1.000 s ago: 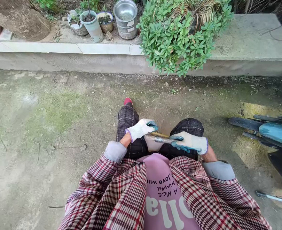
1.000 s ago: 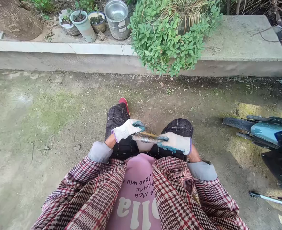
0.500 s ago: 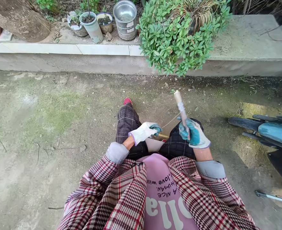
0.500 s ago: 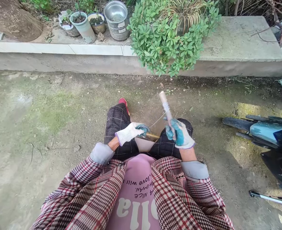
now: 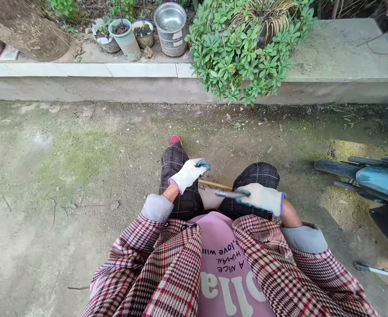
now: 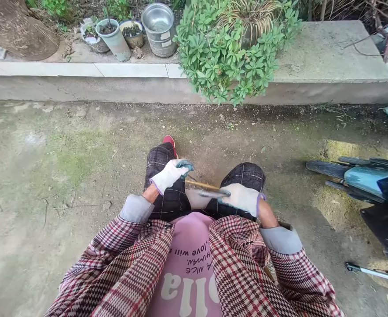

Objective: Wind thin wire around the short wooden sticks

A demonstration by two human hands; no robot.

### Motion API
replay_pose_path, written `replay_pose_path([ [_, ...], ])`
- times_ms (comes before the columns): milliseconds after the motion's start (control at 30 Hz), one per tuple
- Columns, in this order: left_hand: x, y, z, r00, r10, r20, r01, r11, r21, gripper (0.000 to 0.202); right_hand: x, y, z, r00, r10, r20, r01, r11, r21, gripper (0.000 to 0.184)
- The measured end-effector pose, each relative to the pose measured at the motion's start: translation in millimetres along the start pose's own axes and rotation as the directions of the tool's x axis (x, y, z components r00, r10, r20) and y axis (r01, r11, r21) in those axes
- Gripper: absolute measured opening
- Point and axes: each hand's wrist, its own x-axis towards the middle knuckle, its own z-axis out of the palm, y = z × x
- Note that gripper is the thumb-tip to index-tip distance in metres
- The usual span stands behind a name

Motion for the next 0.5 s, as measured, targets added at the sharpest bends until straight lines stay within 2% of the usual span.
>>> replay_pose_path([
  [67,-2.6,-0.2,4.2,0.999,0.017,0.039,-0.019,0.999,0.030,0.016,9.9,6.9,0.9,0.986,0.088,-0.141,-0.086,0.996,0.022,0.011],
  [133,-6.6,-0.7,11.0,0.995,0.016,0.101,-0.019,1.000,0.022,0.018,17.1,11.8,0.7,0.953,0.164,-0.253,-0.133,0.982,0.135,0.016],
  [233,-11.8,-1.8,21.0,0.978,-0.030,0.209,0.033,0.999,-0.010,0.022,19.2,9.7,2.6,0.927,0.227,-0.299,-0.123,0.936,0.330,0.034],
  [300,-12.6,-2.6,24.0,0.964,-0.049,0.261,0.057,0.998,-0.020,0.020,15.3,2.3,5.4,0.944,0.195,-0.266,-0.060,0.893,0.445,0.046],
  [367,-10.9,-3.2,22.7,0.956,-0.026,0.293,0.029,1.000,-0.009,0.016,9.0,-6.6,7.0,0.979,0.092,-0.181,0.032,0.813,0.581,0.048],
  [433,-8.2,-3.1,17.5,0.949,0.011,0.315,-0.016,1.000,0.013,0.011,2.6,-13.2,5.4,0.998,-0.050,-0.035,0.061,0.745,0.665,0.047],
  [500,-5.9,-2.5,10.6,0.943,0.026,0.331,-0.039,0.999,0.032,0.009,-1.7,-15.4,1.0,0.982,-0.139,0.130,0.025,0.772,0.636,0.044],
])
